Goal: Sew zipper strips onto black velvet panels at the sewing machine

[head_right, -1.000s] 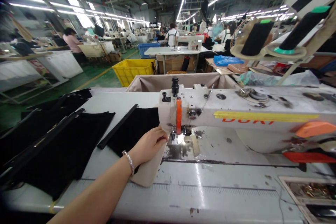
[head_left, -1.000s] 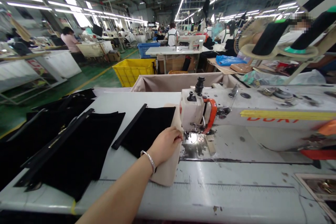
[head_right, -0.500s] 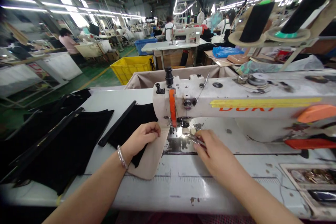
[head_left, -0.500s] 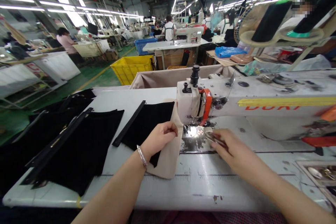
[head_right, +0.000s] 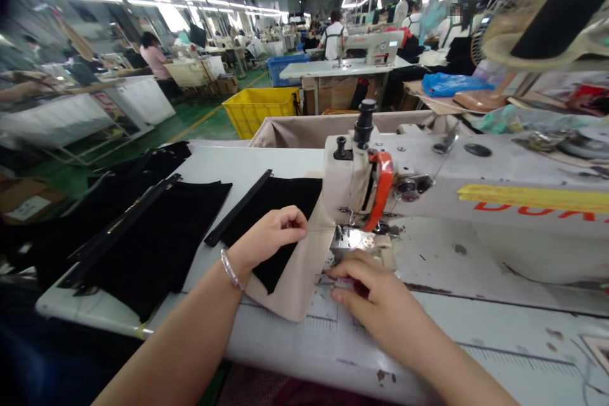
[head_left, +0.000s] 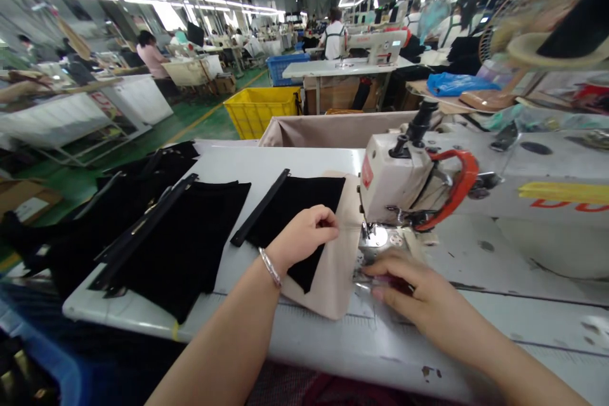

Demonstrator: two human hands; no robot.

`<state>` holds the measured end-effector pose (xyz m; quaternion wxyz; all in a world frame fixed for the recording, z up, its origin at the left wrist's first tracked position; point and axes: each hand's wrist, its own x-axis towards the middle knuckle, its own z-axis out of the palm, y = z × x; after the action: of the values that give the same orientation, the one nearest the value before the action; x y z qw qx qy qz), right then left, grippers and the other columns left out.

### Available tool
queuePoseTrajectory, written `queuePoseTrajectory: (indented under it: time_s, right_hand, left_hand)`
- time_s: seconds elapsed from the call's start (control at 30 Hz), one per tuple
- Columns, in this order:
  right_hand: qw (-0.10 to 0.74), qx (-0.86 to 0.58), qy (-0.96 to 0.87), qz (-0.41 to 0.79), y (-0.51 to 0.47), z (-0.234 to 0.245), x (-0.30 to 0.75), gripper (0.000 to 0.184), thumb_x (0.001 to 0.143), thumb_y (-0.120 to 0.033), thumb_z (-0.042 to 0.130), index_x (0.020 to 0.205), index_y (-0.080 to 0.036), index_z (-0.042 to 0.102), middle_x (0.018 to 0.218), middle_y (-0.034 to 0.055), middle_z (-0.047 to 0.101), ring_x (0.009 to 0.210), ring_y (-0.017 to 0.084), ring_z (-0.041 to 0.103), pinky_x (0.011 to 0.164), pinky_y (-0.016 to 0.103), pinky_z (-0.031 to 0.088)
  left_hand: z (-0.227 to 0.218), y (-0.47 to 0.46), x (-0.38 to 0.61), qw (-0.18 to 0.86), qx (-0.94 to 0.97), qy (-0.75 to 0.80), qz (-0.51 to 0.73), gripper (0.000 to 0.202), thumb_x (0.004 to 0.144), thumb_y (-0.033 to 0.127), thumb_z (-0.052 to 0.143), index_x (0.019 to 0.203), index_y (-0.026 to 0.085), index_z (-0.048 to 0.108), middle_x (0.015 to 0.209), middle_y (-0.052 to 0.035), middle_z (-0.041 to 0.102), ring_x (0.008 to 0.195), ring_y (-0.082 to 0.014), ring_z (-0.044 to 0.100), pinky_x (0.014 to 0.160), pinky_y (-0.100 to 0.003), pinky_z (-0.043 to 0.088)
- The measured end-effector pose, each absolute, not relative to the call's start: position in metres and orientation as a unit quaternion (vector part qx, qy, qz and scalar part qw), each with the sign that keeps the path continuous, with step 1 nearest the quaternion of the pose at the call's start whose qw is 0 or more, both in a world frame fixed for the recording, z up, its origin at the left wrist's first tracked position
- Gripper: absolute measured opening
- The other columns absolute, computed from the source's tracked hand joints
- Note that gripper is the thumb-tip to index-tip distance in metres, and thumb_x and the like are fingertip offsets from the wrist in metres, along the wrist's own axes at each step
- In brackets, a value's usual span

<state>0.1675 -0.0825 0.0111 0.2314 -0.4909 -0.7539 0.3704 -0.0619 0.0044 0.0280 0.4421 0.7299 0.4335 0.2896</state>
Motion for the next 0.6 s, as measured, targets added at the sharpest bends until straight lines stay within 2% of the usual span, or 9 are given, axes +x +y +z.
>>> queuePoseTrajectory:
  time_s: [0.1, 0.2, 0.43, 0.6]
  right_hand:
    - [0.261, -0.537, -0.717, 0.36, -0.086, 0.009, 0.151, 0.017, 0.091, -0.028, 0.053, 0.106, -0.029, 0.059, 0.106, 0.0005, 0.059, 0.098, 0.018, 0.055, 0.085, 0.033, 0.043]
    - [0.275, -0.543, -0.721, 0.33, -0.078, 0.002, 0.13, 0.016, 0.09, -0.027, 0.052, 0.104, -0.027, 0.059, 0.106, 0.0017, 0.057, 0.099, 0.019, 0.054, 0.087, 0.035, 0.042]
    - [0.255, -0.559, -0.731, 0.297, -0.064, -0.003, 0.097, 0.011, 0.09, -0.024, 0.048, 0.096, -0.025, 0.057, 0.102, 0.0025, 0.052, 0.089, 0.019, 0.056, 0.083, 0.037, 0.043]
    - [0.269, -0.538, -0.736, 0.309, -0.069, -0.003, 0.103, 0.013, 0.091, -0.021, 0.046, 0.094, -0.026, 0.058, 0.102, 0.0013, 0.053, 0.091, 0.018, 0.055, 0.082, 0.035, 0.043]
  left_hand:
    - [0.02, 0.009, -0.063, 0.514, 0.663, 0.447, 0.31, 0.006, 0.075, 0.019, 0.058, 0.074, 0.014, 0.061, 0.073, 0.0013, 0.056, 0.072, -0.0128, 0.049, 0.07, -0.026, 0.038]
    - [0.015, 0.011, -0.063, 0.553, 0.631, 0.437, 0.324, 0.007, 0.072, 0.021, 0.059, 0.073, 0.014, 0.06, 0.073, 0.0013, 0.056, 0.071, -0.0122, 0.048, 0.071, -0.025, 0.037]
    - [0.015, 0.012, -0.063, 0.571, 0.622, 0.43, 0.321, 0.008, 0.07, 0.022, 0.06, 0.072, 0.014, 0.059, 0.071, 0.0014, 0.054, 0.068, -0.0121, 0.047, 0.068, -0.025, 0.036]
    - [0.015, 0.011, -0.063, 0.584, 0.619, 0.417, 0.319, 0.009, 0.07, 0.021, 0.061, 0.073, 0.013, 0.06, 0.07, 0.0017, 0.054, 0.067, -0.0115, 0.046, 0.067, -0.025, 0.036]
